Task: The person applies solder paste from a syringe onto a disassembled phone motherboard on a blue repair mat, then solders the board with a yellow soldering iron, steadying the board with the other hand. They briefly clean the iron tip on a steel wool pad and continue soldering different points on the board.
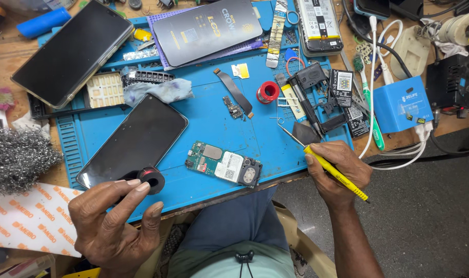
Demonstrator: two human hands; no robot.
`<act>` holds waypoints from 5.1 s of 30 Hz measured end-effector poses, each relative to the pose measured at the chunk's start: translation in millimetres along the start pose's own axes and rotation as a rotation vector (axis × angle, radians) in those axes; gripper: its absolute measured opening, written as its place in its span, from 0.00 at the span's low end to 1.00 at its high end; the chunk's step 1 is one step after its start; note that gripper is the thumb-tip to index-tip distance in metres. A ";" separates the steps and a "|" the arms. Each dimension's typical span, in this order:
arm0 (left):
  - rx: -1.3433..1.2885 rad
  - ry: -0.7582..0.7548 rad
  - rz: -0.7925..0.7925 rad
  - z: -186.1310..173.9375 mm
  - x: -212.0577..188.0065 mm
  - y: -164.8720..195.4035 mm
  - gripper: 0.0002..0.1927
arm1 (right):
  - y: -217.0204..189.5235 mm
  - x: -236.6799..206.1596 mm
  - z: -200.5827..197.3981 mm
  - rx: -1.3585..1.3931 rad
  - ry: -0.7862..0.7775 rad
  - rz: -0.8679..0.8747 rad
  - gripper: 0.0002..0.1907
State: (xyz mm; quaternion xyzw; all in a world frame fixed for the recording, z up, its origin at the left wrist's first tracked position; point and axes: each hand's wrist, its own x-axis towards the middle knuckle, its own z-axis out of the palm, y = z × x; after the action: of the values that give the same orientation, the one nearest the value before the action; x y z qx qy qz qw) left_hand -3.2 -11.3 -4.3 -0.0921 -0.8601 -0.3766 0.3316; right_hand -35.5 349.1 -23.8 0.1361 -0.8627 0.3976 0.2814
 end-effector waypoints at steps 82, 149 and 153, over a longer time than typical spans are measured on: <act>-0.422 -0.288 0.110 64.6 5.0 36.7 0.14 | 2.4 -1.5 -1.0 -0.012 0.005 0.010 0.10; 0.145 -0.391 0.074 -25.2 24.2 17.1 0.24 | -8.2 -28.1 3.7 0.493 0.020 0.188 0.06; 0.071 -0.393 0.053 -40.0 16.1 21.1 0.23 | 0.6 -35.4 3.6 0.493 0.017 0.170 0.06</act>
State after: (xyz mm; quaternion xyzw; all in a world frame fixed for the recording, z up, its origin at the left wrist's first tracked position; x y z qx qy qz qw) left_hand 13.1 -26.4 38.2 -0.1747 -0.9183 -0.3119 0.1702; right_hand -8.7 347.1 -47.1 0.1242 -0.7456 0.6193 0.2126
